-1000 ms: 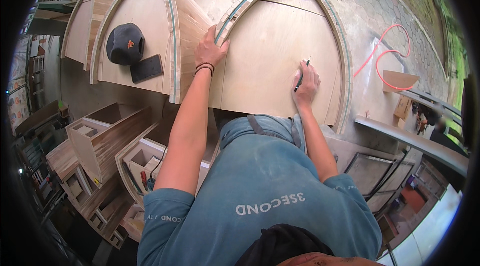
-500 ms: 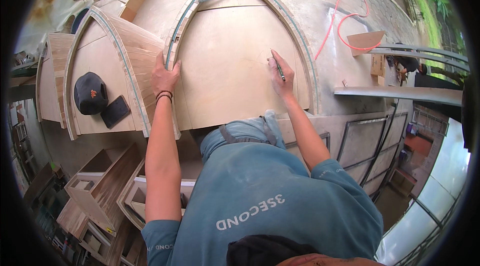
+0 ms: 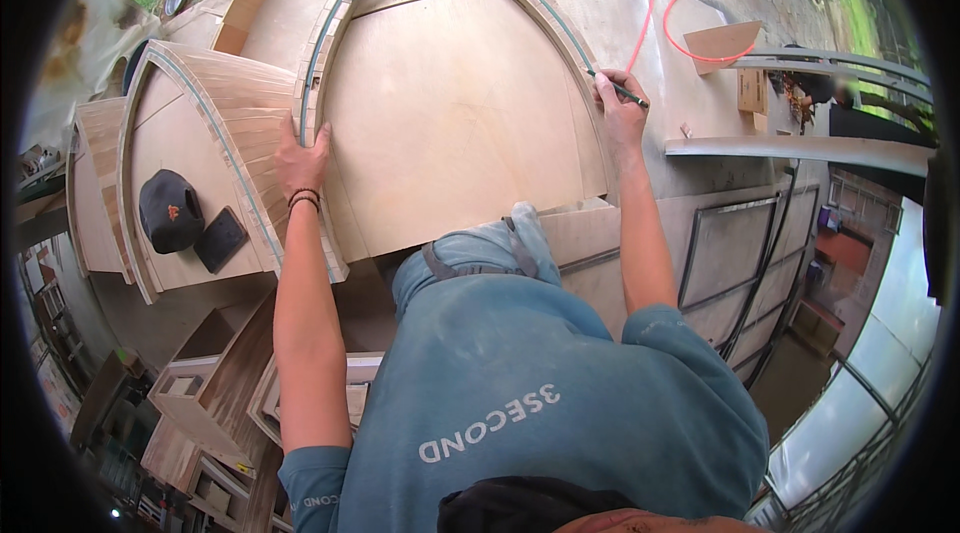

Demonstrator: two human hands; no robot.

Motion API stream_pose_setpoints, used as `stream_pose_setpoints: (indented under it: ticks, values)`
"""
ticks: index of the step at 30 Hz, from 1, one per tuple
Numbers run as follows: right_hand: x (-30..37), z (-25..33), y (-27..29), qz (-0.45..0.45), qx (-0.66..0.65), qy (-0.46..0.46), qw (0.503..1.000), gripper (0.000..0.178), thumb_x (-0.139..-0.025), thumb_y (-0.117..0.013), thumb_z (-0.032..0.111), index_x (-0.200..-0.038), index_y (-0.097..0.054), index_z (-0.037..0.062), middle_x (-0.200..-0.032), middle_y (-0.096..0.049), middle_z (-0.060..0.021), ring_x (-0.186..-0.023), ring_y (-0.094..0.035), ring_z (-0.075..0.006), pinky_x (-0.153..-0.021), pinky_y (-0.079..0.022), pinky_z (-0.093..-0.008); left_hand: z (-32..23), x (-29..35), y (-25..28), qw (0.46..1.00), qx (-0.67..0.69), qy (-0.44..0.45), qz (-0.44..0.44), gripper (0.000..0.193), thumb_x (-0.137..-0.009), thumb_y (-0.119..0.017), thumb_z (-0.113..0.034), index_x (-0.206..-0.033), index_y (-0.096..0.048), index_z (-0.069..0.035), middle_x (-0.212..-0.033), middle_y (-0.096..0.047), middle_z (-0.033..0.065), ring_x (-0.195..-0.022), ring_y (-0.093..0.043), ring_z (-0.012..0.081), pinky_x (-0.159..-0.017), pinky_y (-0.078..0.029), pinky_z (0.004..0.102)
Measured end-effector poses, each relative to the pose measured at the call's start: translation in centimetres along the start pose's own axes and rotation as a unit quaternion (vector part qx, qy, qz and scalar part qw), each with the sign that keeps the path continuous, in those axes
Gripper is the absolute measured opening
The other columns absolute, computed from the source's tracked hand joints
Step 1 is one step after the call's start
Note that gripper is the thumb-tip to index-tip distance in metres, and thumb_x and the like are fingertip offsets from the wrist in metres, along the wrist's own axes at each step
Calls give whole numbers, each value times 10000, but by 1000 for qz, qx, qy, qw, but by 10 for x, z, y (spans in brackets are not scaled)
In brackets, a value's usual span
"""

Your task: The person marks a curved line on a piece of plywood using a pencil and a flexible template. They then use an electric sander to smooth the edges of the plywood. Finally, they manually sand the edges with a sanding block and fit the piece into a curved wooden frame.

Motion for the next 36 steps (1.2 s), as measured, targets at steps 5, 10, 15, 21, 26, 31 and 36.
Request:
stream_pose_setpoints:
  ticks: [5, 10, 15, 21, 26, 31, 36]
  values:
    - [-12, 1, 7, 38, -18, -14, 999, 166, -957, -686, 121, -1075, -710, 7, -898, -716, -47, -788, -655, -95, -724, -536, -235, -8, 0, 3, 1000, 6, 22, 15, 716, -814, -766, -459, -1406, -531, -132, -1180, -688, 238, -1075, -658, 448, -906, -532, 509]
    - [-16, 1, 5, 75, -11, -2, 997, 184, -963, -679, 122, -1102, -731, 14, -914, -725, -44, -797, -660, -96, -741, -538, -237, -12, 3, 6, 1000, 11, 3, 3, 684, -819, -765, -447, -1381, -554, -119, -1180, -692, 227, -1088, -657, 433, -926, -524, 494]
    - [-15, 11, -5, 79, 22, -7, 997, 157, -931, -694, 88, -1064, -745, 23, -899, -731, -26, -805, -658, -82, -751, -525, -234, -17, 3, 9, 1000, -1, 6, -6, 659, -817, -767, -443, -1358, -577, -117, -1159, -700, 223, -1073, -662, 434, -923, -526, 493]
    - [-44, 8, -17, 96, 68, 37, 992, 146, -907, -723, 119, -1022, -745, 32, -896, -733, -16, -833, -661, -80, -756, -507, -234, -18, 2, 9, 1000, -10, 16, 7, 649, -821, -766, -439, -1347, -577, -109, -1111, -710, 228, -1029, -669, 449, -893, -535, 508]
    - [-68, 24, -44, 137, 100, 50, 984, 138, -907, -731, 153, -998, -750, 52, -865, -718, 7, -801, -624, -63, -716, -474, -228, -21, 4, 11, 1000, -9, 11, 4, 620, -821, -775, -415, -1318, -589, -96, -1078, -711, 240, -1002, -674, 453, -860, -541, 510]
    - [-88, 36, -71, 177, 144, 89, 969, 163, -912, -733, 196, -1002, -771, 66, -881, -736, 8, -802, -643, -71, -717, -500, -249, -16, 3, 8, 1000, -9, 2, -19, 591, -820, -780, -400, -1286, -613, -79, -1062, -713, 239, -990, -678, 450, -851, -542, 507]
    - [-102, 43, -99, 192, 148, 140, 960, 187, -922, -728, 212, -1030, -778, 66, -882, -734, -9, -784, -635, -76, -693, -497, -248, -18, 4, 8, 1000, -6, 6, -22, 589, -820, -780, -390, -1288, -618, -72, -1063, -715, 234, -976, -685, 442, -849, -549, 493]
Point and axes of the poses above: each hand's wrist, its own x-axis away from the middle knuckle, its own y-axis out of the back of the hand, z = x × y, the point moved 5 cm from there along -x, towards the middle knuckle
